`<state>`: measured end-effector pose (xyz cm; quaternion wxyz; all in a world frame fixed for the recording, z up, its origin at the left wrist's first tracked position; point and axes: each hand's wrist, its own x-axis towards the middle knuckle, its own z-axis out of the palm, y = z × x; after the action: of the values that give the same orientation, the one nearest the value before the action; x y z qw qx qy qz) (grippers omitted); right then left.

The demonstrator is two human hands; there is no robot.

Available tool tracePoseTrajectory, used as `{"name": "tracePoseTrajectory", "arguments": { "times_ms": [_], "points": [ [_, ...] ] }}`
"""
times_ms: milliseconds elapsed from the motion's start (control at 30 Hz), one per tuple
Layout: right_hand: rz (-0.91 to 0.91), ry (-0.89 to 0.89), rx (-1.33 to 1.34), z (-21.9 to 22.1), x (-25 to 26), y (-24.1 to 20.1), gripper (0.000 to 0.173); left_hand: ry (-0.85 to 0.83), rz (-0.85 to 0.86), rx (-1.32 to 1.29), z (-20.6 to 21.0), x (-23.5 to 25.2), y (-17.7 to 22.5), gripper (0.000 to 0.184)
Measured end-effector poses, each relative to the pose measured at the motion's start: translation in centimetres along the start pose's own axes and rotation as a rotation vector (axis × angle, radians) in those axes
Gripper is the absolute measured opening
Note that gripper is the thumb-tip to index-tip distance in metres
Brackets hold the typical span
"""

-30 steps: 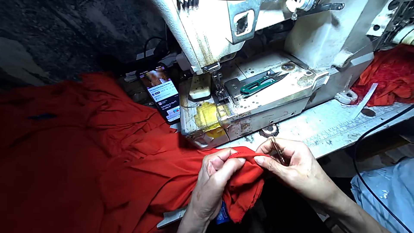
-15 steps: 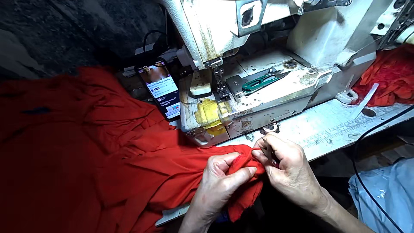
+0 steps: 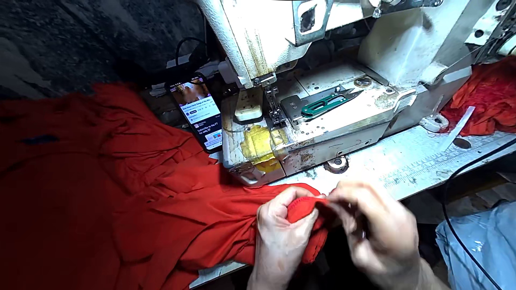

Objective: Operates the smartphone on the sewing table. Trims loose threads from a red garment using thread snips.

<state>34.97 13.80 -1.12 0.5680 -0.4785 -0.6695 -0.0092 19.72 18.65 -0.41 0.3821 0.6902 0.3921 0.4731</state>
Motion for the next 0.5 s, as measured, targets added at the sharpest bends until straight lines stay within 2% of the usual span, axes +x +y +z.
{"name": "tracePoseTrajectory", "arguments": {
  "times_ms": [100, 200, 267, 300, 400, 433, 500],
  "points": [
    [0.004, 0.021, 0.069, 1.1, -2.8, 0.0, 0.012, 0.151, 0.126, -0.039, 0.8, -0.3, -0.7, 0.018],
    [0.152, 0.086, 0.228, 1.1, -3.2, 0.4, 0.019, 0.145, 0.177, -0.159, 0.5, -0.5, -1.0, 0.019],
    [0.228, 0.110, 0.269, 0.6, -2.3, 0.3, 0.013, 0.146, 0.206, -0.173, 0.5, -0.5, -1.2, 0.017],
    [0.260, 0.082, 0.292, 0.3, -1.7, 0.1, 0.013, 0.149, 0.220, -0.168, 0.5, -0.5, -1.2, 0.017],
    [0.394, -0.105, 0.445, -0.5, -0.2, -0.3, 0.030, 0.154, 0.251, -0.152, 0.6, -0.6, -1.4, 0.014],
    [0.449, -0.165, 0.466, -0.6, 0.1, -0.4, 0.030, 0.156, 0.258, -0.150, 0.6, -0.7, -1.5, 0.015],
    [0.511, -0.217, 0.451, -0.3, 0.4, -0.1, 0.017, 0.131, 0.257, -0.146, 0.3, -0.9, -1.5, 0.021]
  ]
}}
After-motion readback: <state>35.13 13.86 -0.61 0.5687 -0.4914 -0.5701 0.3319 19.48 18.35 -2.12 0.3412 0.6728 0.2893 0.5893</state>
